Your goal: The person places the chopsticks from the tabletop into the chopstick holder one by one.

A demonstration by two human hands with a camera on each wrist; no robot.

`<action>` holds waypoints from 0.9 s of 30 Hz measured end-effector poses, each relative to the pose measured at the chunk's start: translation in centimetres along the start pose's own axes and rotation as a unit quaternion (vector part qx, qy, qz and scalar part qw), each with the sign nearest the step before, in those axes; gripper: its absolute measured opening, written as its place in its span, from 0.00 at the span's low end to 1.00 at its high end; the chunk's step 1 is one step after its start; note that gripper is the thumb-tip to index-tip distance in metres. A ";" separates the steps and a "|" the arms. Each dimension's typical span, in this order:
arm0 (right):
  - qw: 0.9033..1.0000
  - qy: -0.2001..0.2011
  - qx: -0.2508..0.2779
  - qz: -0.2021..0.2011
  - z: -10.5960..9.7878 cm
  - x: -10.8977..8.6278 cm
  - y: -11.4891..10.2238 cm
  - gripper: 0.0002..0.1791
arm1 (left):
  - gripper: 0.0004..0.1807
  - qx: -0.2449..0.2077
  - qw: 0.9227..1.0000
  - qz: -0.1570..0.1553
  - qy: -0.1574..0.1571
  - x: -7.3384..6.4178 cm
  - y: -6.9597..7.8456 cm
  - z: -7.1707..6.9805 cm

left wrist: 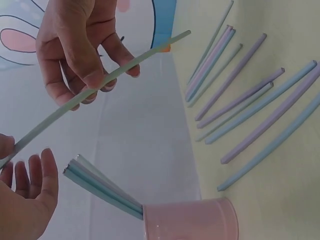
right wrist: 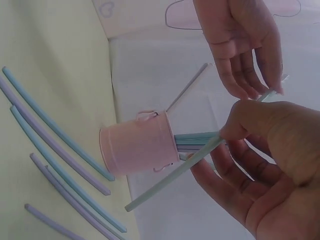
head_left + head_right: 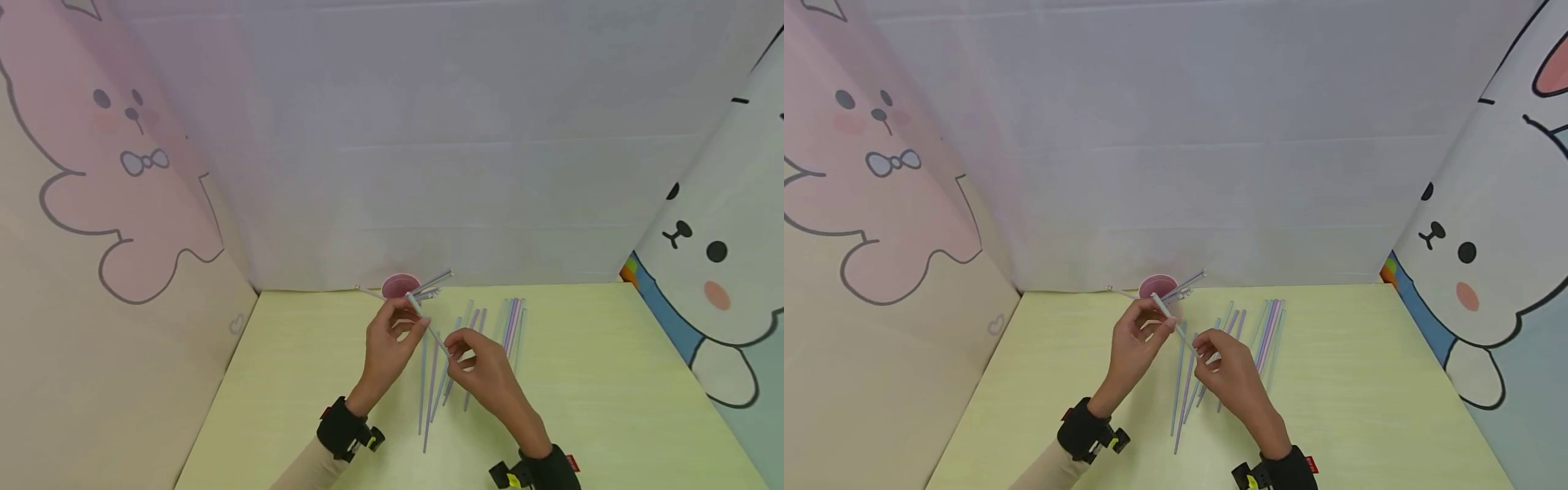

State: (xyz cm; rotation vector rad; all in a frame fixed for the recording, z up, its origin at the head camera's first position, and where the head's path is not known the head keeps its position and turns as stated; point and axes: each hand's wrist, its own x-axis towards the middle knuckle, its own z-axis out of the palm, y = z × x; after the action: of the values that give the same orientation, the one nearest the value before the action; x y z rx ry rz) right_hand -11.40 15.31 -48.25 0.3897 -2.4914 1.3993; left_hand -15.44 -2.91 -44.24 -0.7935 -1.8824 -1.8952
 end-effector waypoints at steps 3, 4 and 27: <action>1.000 -0.006 0.012 -0.006 0.2 -0.1 0.0 0.16 | 0.16 -0.025 1.000 0.000 -0.003 0.0 0.1 0.0; 1.000 -0.006 0.015 -0.007 0.3 -0.1 0.1 0.16 | 0.16 -0.034 0.999 0.001 -0.004 0.0 0.1 0.0; 0.996 0.065 -0.068 0.002 -1.7 -1.0 3.6 0.12 | 0.15 -0.057 0.997 0.031 0.038 -0.3 -0.8 -1.0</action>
State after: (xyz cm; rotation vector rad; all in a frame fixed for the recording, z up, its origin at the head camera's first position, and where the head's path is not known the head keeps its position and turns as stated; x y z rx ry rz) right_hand -11.57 18.66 -50.59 0.2573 -2.4650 1.2071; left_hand -15.86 -3.93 -44.99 -0.7950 -1.6981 -1.9792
